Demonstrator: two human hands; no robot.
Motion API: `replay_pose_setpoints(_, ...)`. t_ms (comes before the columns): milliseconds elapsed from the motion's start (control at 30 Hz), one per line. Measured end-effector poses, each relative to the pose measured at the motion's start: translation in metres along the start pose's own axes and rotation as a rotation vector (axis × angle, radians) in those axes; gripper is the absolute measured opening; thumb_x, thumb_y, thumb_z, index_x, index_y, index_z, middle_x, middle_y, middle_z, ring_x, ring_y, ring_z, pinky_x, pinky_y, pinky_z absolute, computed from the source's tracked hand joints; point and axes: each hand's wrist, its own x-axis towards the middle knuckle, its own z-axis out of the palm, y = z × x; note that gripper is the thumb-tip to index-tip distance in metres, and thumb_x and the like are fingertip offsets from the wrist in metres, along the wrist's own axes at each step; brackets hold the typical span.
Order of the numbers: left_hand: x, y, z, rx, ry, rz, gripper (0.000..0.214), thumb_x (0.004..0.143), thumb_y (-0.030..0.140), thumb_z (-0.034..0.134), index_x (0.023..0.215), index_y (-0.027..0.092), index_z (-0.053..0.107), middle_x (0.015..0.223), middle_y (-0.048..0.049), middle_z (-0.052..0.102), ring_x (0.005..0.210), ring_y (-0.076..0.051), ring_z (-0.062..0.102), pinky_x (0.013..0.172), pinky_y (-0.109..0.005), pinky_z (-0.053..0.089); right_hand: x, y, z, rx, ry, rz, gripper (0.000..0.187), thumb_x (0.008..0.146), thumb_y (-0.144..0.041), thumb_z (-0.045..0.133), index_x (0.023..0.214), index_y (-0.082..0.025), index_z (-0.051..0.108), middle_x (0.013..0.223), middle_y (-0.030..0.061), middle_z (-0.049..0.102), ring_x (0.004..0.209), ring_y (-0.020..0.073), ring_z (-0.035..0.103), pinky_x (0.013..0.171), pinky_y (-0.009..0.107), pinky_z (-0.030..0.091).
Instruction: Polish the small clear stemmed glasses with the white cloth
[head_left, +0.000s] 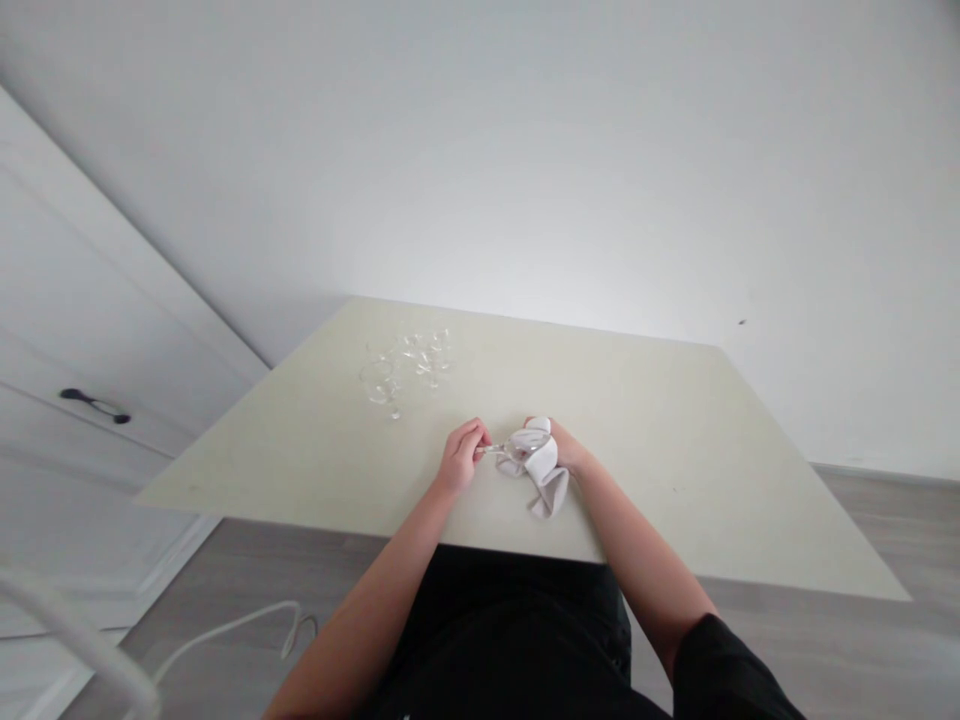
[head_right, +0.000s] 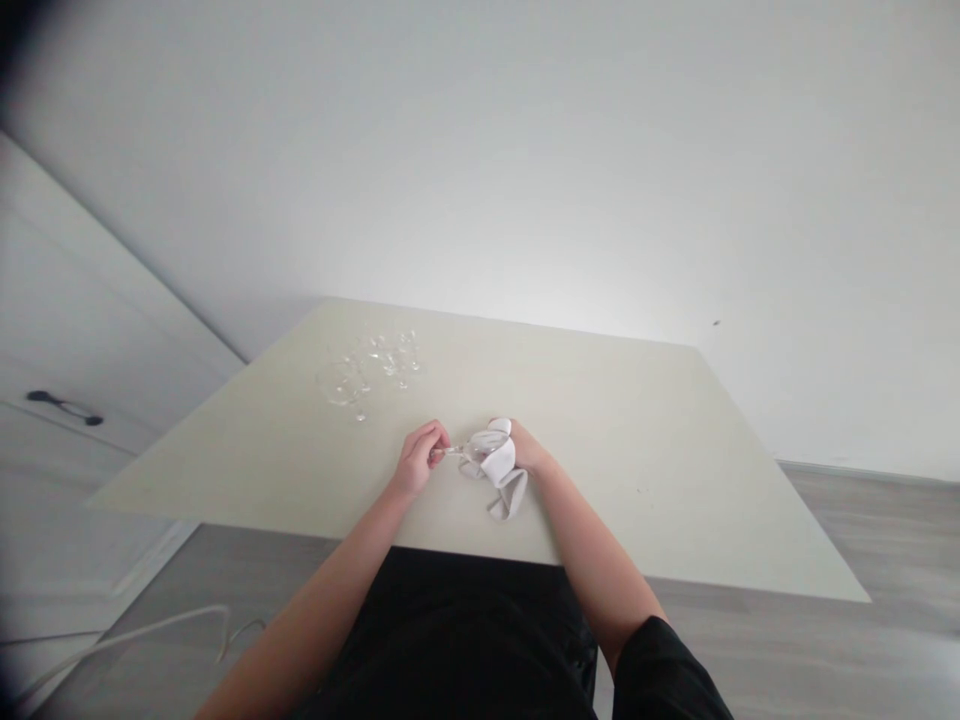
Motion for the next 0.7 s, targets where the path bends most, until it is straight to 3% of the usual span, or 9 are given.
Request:
replay_pose_setpoints(200,0.003,0.0,0.0,-0.057,0.058,-0.022,0.033,0.081,0.042,0.054,0.059,0.018,0.055,0.048,0.0037,0.04,0.042,-0.008,0.034,0.041,-0.021,0.021,-0.003,-0.006,0.002,-0.018,-0.139,-0.035,0.032,0.063,-0.038,0.083,0.068,-0.019,0.058,0.064,-0.0044,0.058,0.059,0.012,0.049,0.056,0.024,0.039)
replay_pose_setpoints(433,0.004,0.0,0.0,-0.071,0.132,-0.059,0.028,0.076,0.036,0.051,0.056,0.018,0.053,0.049,0.0031,0.042,0.04,-0.007,0.035,0.04,-0.02,0.02,-0.01,-0.016,0.006,0.116,-0.248,0.045,0.038,0.063,-0.034,0.083,0.095,-0.018,0.068,0.079,0.0027,0.071,0.068,0.0173,0.062,0.062,0.027,0.049)
replay_pose_setpoints(700,0.007,-0.003,-0.002,-0.127,0.149,-0.073,0.025,0.074,0.037,0.05,0.057,0.018,0.051,0.049,0.0042,0.039,0.038,-0.007,0.032,0.039,-0.02,0.017,-0.01,-0.017,0.013,0.042,-0.238,-0.027,0.024,0.071,-0.044,0.076,0.078,-0.021,0.073,0.076,0.0016,0.073,0.069,0.0189,0.063,0.069,0.03,0.053)
